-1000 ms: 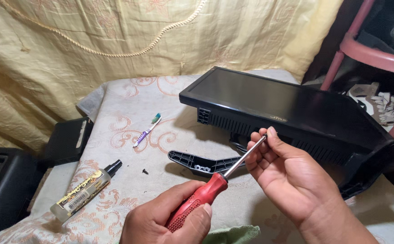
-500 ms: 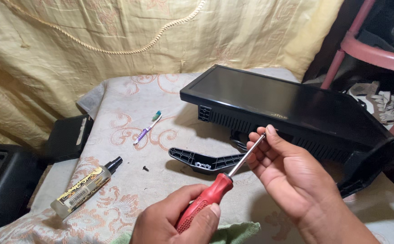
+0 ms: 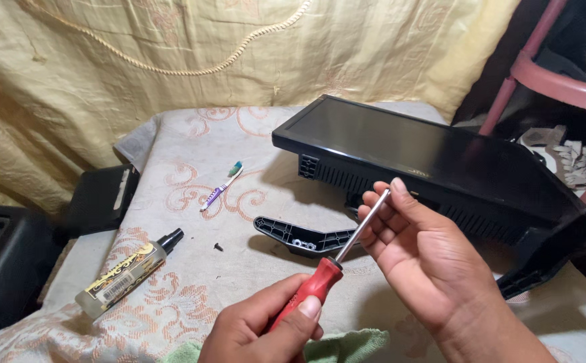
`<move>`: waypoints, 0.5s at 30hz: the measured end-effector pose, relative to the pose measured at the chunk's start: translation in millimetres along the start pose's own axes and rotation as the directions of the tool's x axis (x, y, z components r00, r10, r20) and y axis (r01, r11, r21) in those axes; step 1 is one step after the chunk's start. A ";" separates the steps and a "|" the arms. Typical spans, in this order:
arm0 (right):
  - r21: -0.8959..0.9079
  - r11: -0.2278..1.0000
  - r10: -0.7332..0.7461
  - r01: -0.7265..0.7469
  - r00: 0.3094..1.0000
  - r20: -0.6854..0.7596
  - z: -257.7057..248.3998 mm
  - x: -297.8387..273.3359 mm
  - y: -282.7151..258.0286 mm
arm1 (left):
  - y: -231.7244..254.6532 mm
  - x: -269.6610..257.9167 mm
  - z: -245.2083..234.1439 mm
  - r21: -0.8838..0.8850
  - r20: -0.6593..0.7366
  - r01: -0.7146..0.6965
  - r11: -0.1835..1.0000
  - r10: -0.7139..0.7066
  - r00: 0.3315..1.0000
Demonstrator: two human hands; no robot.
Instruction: The person attaches a plastic stand to the back of a small flat-screen TV using a screwdriver. They align the stand, insert screws, and tighten them to secure the stand in place.
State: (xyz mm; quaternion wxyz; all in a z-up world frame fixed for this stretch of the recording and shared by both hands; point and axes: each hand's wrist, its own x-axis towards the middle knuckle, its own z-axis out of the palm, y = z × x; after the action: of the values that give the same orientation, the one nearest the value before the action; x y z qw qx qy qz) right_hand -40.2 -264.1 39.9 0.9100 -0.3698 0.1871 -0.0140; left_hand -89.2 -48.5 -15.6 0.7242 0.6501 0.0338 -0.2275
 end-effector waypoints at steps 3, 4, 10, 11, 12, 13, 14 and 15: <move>0.001 1.000 0.000 0.000 1.000 0.000 4.6 -1.9 -0.5 | 2.3 -0.4 -1.4 -0.030 0.059 -0.056 0.998 0.058 0.997; 0.001 1.000 0.002 -0.002 1.000 -0.015 6.1 -2.4 -0.7 | 3.1 0.0 -1.6 -0.028 0.041 -0.039 0.999 0.040 0.998; -0.044 0.998 0.048 -0.049 0.999 -0.014 11.1 -0.6 2.0 | -4.4 1.3 -7.7 -0.069 0.026 -0.046 0.997 0.048 0.999; -0.121 0.992 0.042 -0.042 0.999 0.000 11.4 0.9 3.8 | -7.8 1.6 -10.4 -0.083 0.041 -0.070 0.994 0.074 0.996; -0.196 0.980 0.037 -0.034 0.999 0.014 11.7 2.6 6.0 | -11.4 2.1 -14.2 -0.098 0.055 -0.094 0.991 0.100 0.993; -0.269 0.963 0.035 -0.026 0.999 0.029 12.0 4.5 9.1 | -15.0 2.4 -19.6 -0.096 0.046 -0.090 0.991 0.094 0.994; -0.415 0.910 -0.005 0.027 0.999 0.055 12.4 6.6 12.4 | -18.7 2.6 -25.6 -0.094 0.038 -0.085 0.992 0.089 0.995; -0.549 0.832 -0.040 0.082 0.995 0.088 13.2 9.0 15.7 | -22.4 2.3 -32.0 -0.093 0.029 -0.081 0.992 0.084 0.996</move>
State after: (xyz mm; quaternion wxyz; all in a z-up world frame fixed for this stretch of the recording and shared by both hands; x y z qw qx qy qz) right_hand -29.0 -245.4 35.0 0.7701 -0.6223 0.1381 0.0251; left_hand -87.6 -19.7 -42.1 0.7626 0.6132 0.0054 -0.2060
